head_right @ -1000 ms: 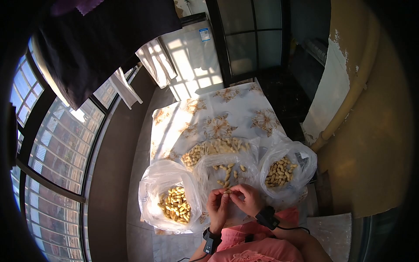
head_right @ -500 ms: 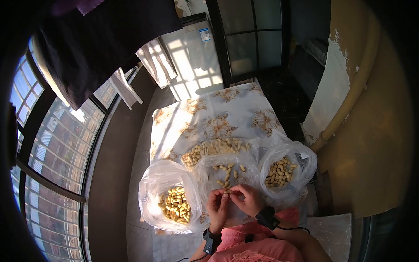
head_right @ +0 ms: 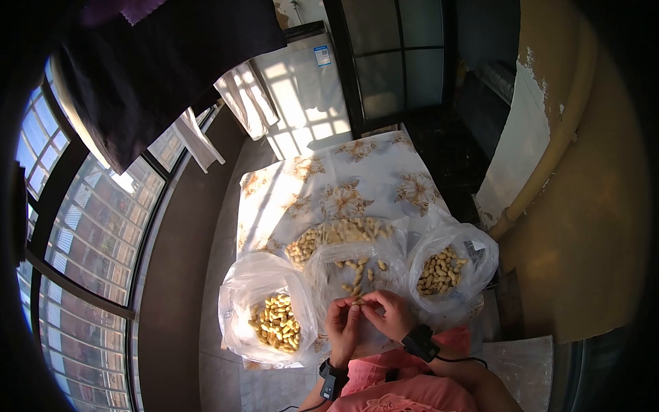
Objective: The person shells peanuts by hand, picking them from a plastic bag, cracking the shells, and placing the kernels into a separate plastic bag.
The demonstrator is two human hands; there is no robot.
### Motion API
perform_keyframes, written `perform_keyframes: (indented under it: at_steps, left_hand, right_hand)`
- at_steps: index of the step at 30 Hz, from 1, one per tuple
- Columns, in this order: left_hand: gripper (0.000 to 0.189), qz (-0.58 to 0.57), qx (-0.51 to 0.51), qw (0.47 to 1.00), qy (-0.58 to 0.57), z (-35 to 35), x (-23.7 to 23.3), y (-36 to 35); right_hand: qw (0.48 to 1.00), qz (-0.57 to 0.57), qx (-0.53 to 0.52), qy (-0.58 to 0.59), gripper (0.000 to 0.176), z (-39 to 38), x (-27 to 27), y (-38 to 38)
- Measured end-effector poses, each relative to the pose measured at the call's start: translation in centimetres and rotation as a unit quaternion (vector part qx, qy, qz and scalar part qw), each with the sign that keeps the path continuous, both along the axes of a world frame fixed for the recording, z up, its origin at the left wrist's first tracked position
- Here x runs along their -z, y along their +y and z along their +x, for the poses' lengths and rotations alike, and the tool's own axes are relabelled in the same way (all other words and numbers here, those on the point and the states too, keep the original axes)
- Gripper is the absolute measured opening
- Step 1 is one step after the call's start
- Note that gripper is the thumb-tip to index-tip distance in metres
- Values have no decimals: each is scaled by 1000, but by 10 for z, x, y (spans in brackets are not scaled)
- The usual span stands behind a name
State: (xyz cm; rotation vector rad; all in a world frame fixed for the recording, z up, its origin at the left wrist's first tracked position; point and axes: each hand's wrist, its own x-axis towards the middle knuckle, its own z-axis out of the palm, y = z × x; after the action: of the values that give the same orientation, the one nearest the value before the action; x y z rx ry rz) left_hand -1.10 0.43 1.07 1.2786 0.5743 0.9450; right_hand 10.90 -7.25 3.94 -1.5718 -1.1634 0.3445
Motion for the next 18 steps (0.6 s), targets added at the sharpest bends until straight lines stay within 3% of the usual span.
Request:
perform_keyframes:
  at_steps: [18]
  left_hand:
    - [13,2,0,1000,-1,0,0,0]
  right_hand:
    - [1000,4,3,-4,15,-1,0,1]
